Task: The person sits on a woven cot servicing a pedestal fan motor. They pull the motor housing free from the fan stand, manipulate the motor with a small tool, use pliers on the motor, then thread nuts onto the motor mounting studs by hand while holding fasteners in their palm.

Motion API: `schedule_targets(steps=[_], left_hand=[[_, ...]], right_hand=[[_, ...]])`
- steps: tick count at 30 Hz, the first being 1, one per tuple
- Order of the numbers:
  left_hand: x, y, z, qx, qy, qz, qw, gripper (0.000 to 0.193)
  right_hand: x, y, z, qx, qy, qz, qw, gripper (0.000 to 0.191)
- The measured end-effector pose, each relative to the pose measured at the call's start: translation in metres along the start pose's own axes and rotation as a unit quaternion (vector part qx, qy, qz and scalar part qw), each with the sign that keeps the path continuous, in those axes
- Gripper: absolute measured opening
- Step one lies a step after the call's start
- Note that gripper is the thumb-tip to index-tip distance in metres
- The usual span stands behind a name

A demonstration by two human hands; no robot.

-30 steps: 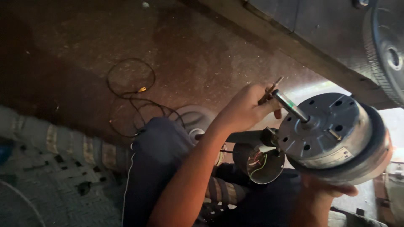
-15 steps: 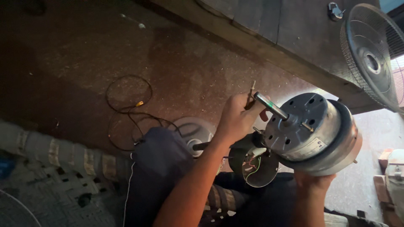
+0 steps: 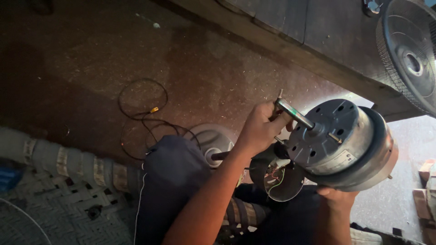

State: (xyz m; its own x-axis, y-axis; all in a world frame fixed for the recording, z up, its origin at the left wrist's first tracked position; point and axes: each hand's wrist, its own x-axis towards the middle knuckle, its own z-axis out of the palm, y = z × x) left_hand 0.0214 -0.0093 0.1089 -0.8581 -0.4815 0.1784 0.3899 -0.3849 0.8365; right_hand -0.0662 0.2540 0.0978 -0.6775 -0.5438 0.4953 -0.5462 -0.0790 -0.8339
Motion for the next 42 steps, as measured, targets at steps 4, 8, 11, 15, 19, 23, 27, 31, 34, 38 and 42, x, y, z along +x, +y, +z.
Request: schedule_targets(steps=[4, 8, 11, 15, 19, 23, 27, 31, 34, 38, 42], left_hand=[[-0.001, 0.004, -0.007, 0.051, -0.027, 0.007, 0.998, 0.017], [0.002, 0.006, -0.021, 0.039, 0.008, 0.031, 0.999, 0.012], [0.005, 0.006, -0.023, 0.022, 0.049, 0.052, 0.997, 0.013], [0.006, 0.011, -0.022, 0.027, 0.041, 0.074, 0.996, 0.015], [0.003, 0.025, -0.027, 0.192, 0.043, 0.044, 0.979, 0.013], [0.003, 0.032, -0.029, 0.286, 0.023, 0.068, 0.956, 0.013], [0.003, 0.024, -0.016, 0.271, -0.038, 0.158, 0.949, 0.016], [0.004, 0.020, -0.020, 0.219, -0.061, 0.067, 0.971, 0.015], [0.008, 0.021, -0.027, 0.243, -0.038, 0.039, 0.969, 0.019], [0.010, 0.017, -0.021, 0.158, 0.015, 0.033, 0.987, 0.019], [0.006, 0.012, -0.016, 0.150, 0.010, 0.040, 0.988, 0.016]], right_hand=[[0.005, -0.007, 0.006, -0.013, 0.000, -0.008, 1.000, 0.127], [0.013, -0.019, 0.013, -0.018, -0.022, -0.032, 0.999, 0.128], [0.011, -0.020, 0.016, 0.024, -0.002, 0.005, 1.000, 0.122], [0.007, -0.017, 0.016, 0.069, 0.011, 0.022, 0.997, 0.122], [0.007, -0.018, 0.013, 0.059, -0.003, 0.010, 0.998, 0.119], [0.008, -0.022, 0.012, 0.063, -0.016, 0.015, 0.998, 0.121], [0.011, -0.023, 0.010, 0.022, -0.020, 0.009, 1.000, 0.119], [0.012, -0.023, 0.006, -0.004, -0.031, 0.000, 1.000, 0.117], [0.009, -0.019, 0.002, 0.011, -0.026, 0.002, 1.000, 0.119], [0.004, -0.008, -0.004, 0.034, -0.009, 0.024, 0.999, 0.115], [0.002, -0.002, -0.010, 0.011, -0.019, 0.034, 0.999, 0.112]])
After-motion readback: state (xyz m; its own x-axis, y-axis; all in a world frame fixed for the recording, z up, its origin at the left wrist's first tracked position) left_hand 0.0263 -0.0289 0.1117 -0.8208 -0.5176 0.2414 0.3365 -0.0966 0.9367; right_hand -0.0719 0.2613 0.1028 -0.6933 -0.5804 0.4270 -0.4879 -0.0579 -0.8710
